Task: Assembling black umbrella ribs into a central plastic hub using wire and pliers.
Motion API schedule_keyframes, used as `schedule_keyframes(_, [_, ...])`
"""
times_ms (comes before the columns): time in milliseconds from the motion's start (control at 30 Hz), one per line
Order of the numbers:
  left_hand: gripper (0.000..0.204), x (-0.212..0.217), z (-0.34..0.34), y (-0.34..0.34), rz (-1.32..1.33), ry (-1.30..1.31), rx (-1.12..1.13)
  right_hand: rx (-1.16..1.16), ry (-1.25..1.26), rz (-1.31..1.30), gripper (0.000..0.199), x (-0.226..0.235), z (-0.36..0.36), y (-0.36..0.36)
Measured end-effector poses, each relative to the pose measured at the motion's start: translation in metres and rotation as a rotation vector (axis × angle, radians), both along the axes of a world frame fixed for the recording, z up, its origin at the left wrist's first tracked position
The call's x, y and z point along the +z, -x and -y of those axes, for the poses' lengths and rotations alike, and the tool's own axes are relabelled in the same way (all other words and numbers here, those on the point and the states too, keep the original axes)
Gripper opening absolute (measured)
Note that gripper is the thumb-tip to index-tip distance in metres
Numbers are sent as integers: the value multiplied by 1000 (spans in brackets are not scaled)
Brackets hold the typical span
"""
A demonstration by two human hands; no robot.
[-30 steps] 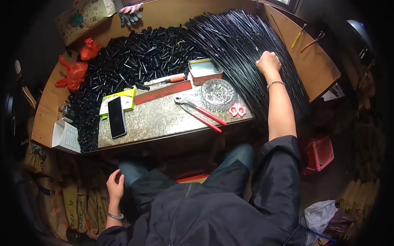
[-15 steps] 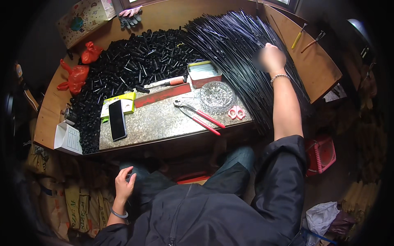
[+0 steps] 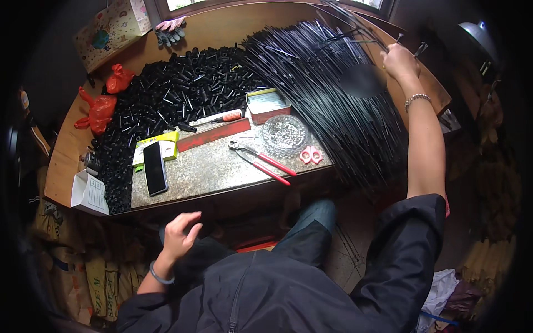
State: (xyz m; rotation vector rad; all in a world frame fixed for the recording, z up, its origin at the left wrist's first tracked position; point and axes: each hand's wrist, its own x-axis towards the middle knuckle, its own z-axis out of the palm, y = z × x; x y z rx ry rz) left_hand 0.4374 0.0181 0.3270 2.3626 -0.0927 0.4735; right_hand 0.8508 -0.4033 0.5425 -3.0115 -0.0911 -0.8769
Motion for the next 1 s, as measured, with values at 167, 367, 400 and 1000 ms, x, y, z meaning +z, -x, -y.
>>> schedule_keyframes(167, [43, 57, 35, -83, 236, -72, -239, 77, -141, 62, 31, 19, -31, 46])
schedule_keyframes(367, [123, 148, 89, -199, 341, 123, -242, 502, -196, 21, 16, 19, -93, 128])
schedule_keyframes(400, [129, 163, 95, -206, 252, 142, -200, 583, -274, -28, 15, 13, -103, 138])
schedule_keyframes(1000, [30, 136, 42, -159, 180, 933, -365, 958, -873, -1052, 22, -74, -110, 184])
